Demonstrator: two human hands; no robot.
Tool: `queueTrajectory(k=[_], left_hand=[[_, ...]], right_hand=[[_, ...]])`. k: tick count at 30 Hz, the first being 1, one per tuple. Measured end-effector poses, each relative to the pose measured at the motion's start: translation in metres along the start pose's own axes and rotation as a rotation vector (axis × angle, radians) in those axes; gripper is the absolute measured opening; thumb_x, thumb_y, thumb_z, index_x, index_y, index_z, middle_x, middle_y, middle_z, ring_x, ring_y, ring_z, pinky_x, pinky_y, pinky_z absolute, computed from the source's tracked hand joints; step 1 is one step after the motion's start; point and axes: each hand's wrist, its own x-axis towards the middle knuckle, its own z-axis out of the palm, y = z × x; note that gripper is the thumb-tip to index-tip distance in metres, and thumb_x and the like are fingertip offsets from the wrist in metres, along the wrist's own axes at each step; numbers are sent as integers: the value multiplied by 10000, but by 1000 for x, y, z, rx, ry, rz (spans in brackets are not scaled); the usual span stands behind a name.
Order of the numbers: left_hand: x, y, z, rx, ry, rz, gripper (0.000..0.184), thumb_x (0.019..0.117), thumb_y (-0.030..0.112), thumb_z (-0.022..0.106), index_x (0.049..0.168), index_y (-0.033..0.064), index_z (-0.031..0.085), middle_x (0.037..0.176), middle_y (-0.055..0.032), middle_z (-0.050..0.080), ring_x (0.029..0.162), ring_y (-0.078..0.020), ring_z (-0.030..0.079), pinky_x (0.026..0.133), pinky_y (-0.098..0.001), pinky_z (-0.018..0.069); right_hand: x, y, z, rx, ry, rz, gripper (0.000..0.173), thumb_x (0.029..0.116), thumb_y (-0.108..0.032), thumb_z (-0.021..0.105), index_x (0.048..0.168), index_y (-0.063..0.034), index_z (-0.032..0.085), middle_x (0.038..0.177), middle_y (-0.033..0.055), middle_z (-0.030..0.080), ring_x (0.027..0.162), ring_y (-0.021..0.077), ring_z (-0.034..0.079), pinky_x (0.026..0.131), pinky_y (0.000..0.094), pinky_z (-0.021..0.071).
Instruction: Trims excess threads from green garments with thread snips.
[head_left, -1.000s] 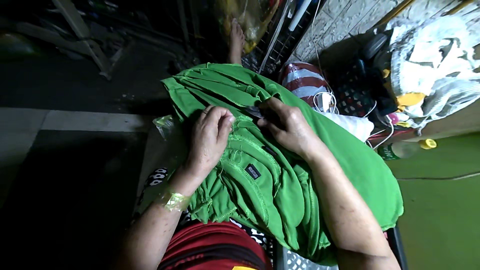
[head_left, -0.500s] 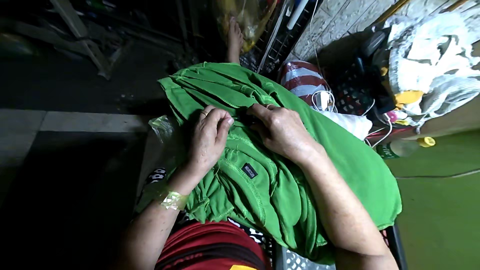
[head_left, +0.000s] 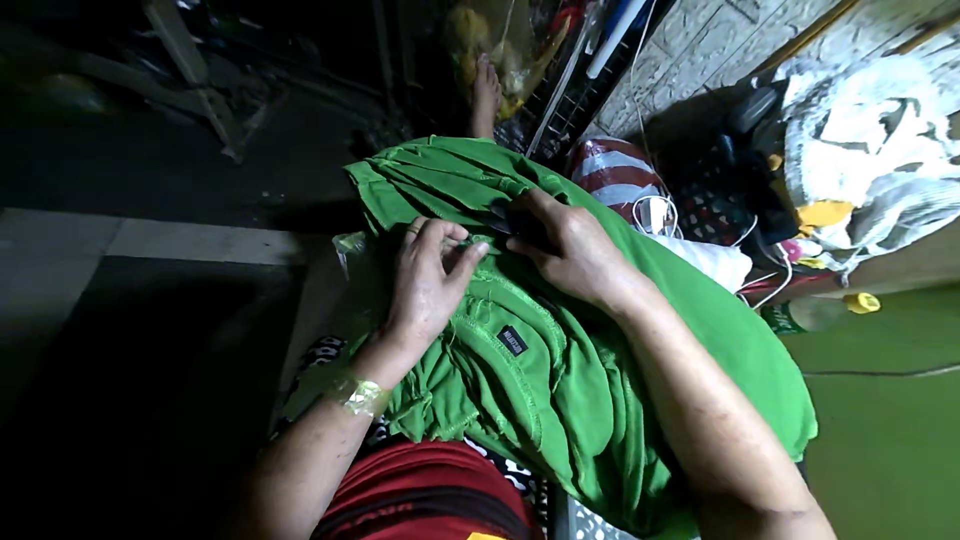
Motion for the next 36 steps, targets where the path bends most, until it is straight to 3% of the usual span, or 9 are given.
queueTrajectory(k=[3,6,9,13,18,24,30,33,36], left_hand=[[4,4,5,75,16,31,189,997,148,654,999,-38,687,1035,-196,611,809,-234,612,742,-364,532],[4,1,0,7,-8,-32,205,1040,126,566,1056,-51,670,1076,-204,632,879,-254,630,797,-394,531],[3,-9,-5,-129,-41,-104,233,1072,151,505,1116,-45,622,1024,-172,656,881,-205,661,839,-388,556],[1,-13,-4,-200,-34,-100,235,1077,188,495,1113,-13,611,1018,-120,663,882,-127,665,836,-318,560],[-4,-17,3,-190,52,-16,213,1040,175,556,1062,-10,659,1034,-114,629,911,-122,612,825,-271,518],[-5,-18,3,-235,63,-19,206,1050,169,543,1076,-5,650,1005,-87,635,881,-86,615,822,-248,520],[-6,-18,3,-247,68,-14,222,1058,173,528,1102,-9,647,1022,-86,634,907,-92,627,846,-257,532],[-6,-15,-1,-309,46,-100,227,1091,165,453,1135,-26,567,1038,-86,646,878,-52,644,825,-234,546],[-4,-15,-4,-389,67,-164,183,1101,161,420,1120,10,521,1008,-38,653,818,-16,631,760,-201,530]], right_hand=[[16,8,-7,-32,-115,21,301,943,-119,690,1217,-2,650,980,175,713,917,353,699,817,589,537],[19,16,-10,26,-157,-8,289,942,-120,701,1209,-14,672,1006,156,715,928,306,694,841,552,540],[11,21,-4,43,-105,-89,261,933,-102,694,1181,-20,684,958,146,718,869,295,700,788,540,550],[5,9,1,-122,-72,-132,265,918,-89,694,1179,-48,699,953,170,722,872,371,714,738,599,547],[7,-3,10,-254,-16,-173,226,915,-78,663,1135,-48,709,853,171,702,769,384,705,639,575,531],[8,2,19,-251,25,-231,208,916,-79,653,1114,-53,712,850,160,703,760,366,707,620,550,530],[9,-3,23,-297,27,-209,175,930,-45,619,1070,-49,724,833,178,696,764,391,703,632,565,523],[12,4,18,-139,-8,-121,211,958,-68,625,1146,-28,711,923,185,722,837,388,717,700,603,544],[11,21,6,156,-41,-15,252,990,-108,620,1215,2,651,994,145,706,881,238,686,816,468,555]])
